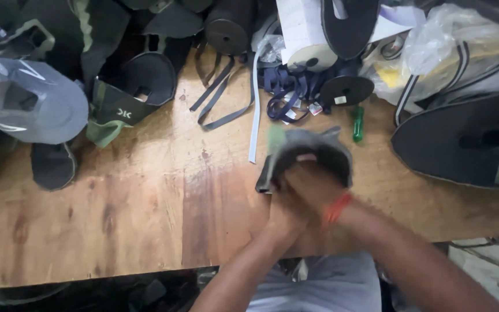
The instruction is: The person sits at a wooden workbench covered with foam shoe uppers and picks up one upper at a time, turning and folding it to work the green inner liner into place inside the shell. They press and smooth the liner with their hands, then set the finished upper aside and reach for the next one.
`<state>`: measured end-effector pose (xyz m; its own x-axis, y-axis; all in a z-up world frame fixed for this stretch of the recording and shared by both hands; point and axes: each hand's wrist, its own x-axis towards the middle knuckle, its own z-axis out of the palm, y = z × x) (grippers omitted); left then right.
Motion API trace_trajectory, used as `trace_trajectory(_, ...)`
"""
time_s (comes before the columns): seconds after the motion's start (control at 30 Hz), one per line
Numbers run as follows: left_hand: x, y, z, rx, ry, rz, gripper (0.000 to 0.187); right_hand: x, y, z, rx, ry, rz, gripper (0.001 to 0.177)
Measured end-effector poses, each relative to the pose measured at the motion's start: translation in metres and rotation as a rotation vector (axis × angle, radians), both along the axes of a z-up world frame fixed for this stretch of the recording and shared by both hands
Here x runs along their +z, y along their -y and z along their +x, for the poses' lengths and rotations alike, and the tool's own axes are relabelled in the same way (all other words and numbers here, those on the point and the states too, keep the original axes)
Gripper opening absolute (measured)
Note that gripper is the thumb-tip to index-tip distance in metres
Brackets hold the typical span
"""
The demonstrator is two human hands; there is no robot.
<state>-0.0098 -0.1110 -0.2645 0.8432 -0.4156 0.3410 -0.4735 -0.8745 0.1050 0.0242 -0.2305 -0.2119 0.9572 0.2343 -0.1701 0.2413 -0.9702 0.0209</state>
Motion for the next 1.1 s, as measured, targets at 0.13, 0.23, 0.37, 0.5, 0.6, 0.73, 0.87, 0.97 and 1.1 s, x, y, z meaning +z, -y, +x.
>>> trace_trajectory(0.13, 0.065, -0.006, 0.001, -0.001, -0.235, -0.168, 0.054, -0.057, 0.066, 0.098, 0.267, -0.047, -0.123, 0.032)
trace_trajectory(0.23, 0.063, -0.008, 0.007, -0.028, -0.031, -0.143, 0.06, -0.1, 0.076, 0.161, 0.404, -0.062, -0.197, 0.033)
trace_trajectory(0.37, 0.053, -0.009, 0.009, -0.059, -0.165, -0.219, 0.056, -0.111, 0.08, 0.173, 0.177, -0.207, -0.008, 0.045)
trace_trajectory(0.5, 0.049, -0.007, 0.011, -0.057, -0.041, -0.17, 0.055, -0.04, 0.057, 0.14, 0.274, -0.3, -0.118, 0.06)
trace_trajectory(0.6, 0.061, -0.011, 0.007, -0.064, -0.007, -0.34, 0.052, -0.052, 0.059, 0.116, 0.434, -0.304, -0.286, 0.045)
trace_trajectory(0.73, 0.07, -0.013, 0.005, -0.086, -0.07, -0.454, 0.053, -0.063, 0.076, 0.091, 0.62, -0.194, -0.428, 0.036)
trace_trajectory(0.87, 0.065, -0.003, 0.009, -0.065, -0.113, -0.572, 0.046, -0.066, 0.088, 0.064, 0.634, 0.188, -0.141, 0.028)
trace_trajectory(0.97, 0.08, 0.002, 0.013, -0.052, -0.214, -0.738, 0.039, -0.041, 0.077, 0.046, 0.725, 0.343, -0.668, 0.025)
trace_trajectory(1.1, 0.035, 0.015, 0.023, -0.137, -0.03, -0.592, 0.028, -0.068, 0.093, 0.034, 0.617, 0.375, -0.266, 0.03)
